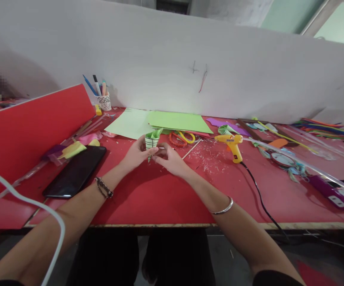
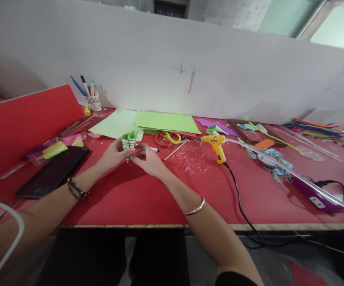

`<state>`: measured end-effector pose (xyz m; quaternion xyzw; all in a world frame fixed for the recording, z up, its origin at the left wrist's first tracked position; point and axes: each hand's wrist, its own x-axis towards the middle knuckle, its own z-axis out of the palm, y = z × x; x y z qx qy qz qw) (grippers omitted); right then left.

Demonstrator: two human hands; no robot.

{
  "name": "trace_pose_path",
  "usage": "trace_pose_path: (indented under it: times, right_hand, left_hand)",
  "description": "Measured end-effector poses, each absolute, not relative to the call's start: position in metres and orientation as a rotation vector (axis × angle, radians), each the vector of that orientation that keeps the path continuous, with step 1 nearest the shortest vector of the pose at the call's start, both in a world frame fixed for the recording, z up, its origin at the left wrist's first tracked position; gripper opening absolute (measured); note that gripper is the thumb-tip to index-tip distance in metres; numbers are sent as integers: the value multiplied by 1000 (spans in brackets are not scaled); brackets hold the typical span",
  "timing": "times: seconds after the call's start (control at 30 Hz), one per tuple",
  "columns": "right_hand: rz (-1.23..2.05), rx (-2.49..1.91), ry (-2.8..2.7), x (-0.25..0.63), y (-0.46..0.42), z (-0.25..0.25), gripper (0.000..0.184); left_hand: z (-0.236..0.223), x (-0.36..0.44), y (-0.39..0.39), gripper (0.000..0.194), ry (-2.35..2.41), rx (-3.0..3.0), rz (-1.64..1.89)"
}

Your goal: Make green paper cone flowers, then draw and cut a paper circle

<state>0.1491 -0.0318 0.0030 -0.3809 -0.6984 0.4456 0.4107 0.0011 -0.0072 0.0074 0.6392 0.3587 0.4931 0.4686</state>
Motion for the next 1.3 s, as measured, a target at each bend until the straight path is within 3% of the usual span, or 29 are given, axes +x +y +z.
trace_pose_path:
  times: [0.3,0.5,0.87,1.3]
  right_hand:
    - [1049,-969,-1654,149,-27,3,27]
    - [904,-901,-1516,152,-29,15,41]
    - [695,-796,-1708,155,-34,19,11]
    - [1065,-765,-1498,151,-36,21,23]
  left_hand:
    - [15,1,-14,28,758,1330,1027]
    - [7,1,-9,24,846,1574,970]
    - [-3,-5,1,17,988,2132,1111]
    - [6,-6,-4,17,1099,2057,1097]
